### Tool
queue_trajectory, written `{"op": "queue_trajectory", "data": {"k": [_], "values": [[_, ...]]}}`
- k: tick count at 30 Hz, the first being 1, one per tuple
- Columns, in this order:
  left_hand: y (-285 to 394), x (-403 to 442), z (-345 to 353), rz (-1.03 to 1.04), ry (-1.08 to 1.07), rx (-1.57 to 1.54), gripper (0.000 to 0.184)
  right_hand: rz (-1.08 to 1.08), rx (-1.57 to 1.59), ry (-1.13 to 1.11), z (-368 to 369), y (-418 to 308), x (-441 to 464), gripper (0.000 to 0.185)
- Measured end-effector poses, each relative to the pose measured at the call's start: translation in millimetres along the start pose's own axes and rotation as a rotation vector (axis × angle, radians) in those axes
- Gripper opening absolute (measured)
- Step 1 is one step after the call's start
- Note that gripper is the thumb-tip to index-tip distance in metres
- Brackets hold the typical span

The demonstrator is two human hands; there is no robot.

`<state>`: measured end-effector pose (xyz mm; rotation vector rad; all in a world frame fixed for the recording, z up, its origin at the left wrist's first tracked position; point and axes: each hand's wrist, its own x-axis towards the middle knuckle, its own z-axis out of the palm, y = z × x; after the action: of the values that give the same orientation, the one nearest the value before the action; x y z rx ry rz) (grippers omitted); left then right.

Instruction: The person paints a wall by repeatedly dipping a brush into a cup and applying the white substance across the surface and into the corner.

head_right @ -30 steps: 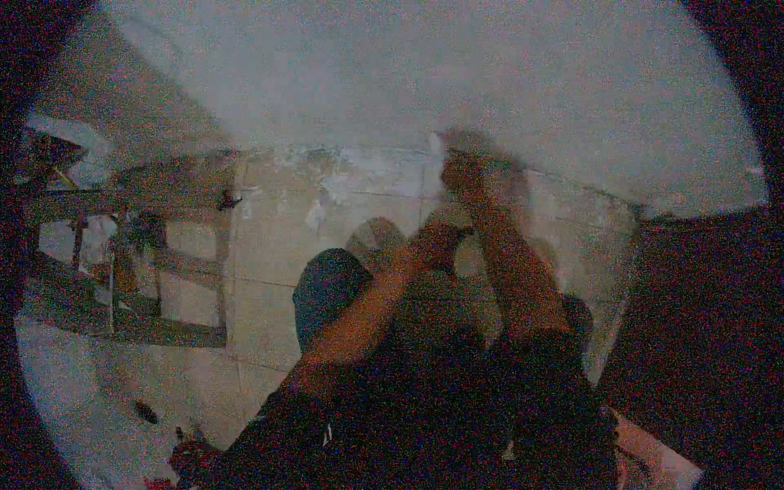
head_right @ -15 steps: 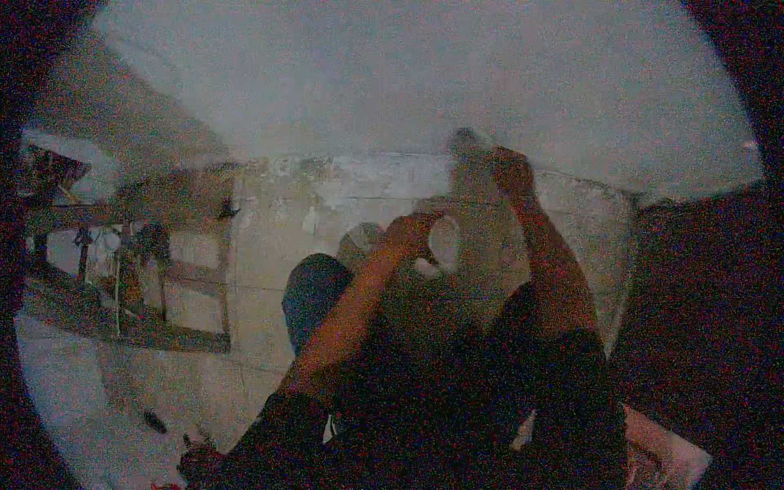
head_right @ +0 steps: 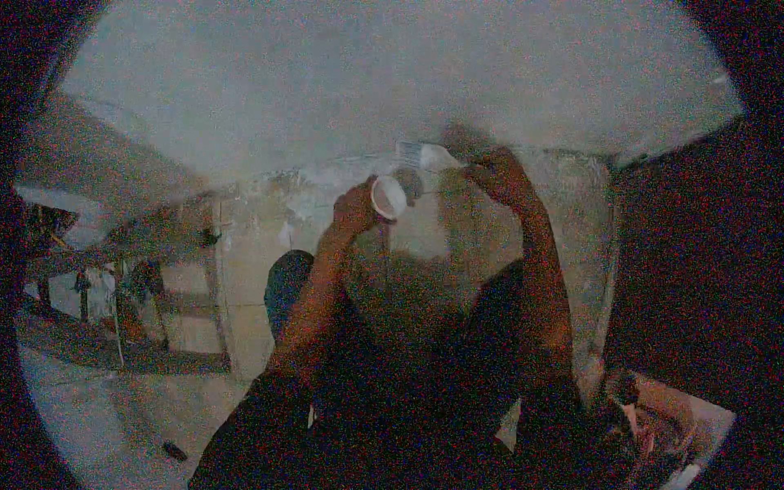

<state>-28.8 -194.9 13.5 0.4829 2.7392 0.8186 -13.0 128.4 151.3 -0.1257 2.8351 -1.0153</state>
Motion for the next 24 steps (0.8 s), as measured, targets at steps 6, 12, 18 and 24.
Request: {"op": "queue_trajectory", "data": {"k": [6, 12, 18, 24], "values": [[11.6, -4.2, -28.4, -0.119, 0.047, 0.005, 0.108, -0.036, 0.017, -0.118, 6.9, -26.3, -6.5, 0.037], [24.3, -11.1, -38.4, 0.11, 0.162, -0.115, 0.091, -0.199, -0.258, -0.032, 45.4, -49.4, -4.9, 0.045], [39.1, -11.9, -39.2, 0.267, 0.293, -0.187, 0.076, -0.152, -0.273, -0.108, 66.7, -88.3, -4.4, 0.039], [45.5, -6.6, -34.5, 0.314, 0.35, -0.218, 0.072, -0.183, -0.304, -0.136, 77.4, -96.7, -5.8, 0.027]]}}
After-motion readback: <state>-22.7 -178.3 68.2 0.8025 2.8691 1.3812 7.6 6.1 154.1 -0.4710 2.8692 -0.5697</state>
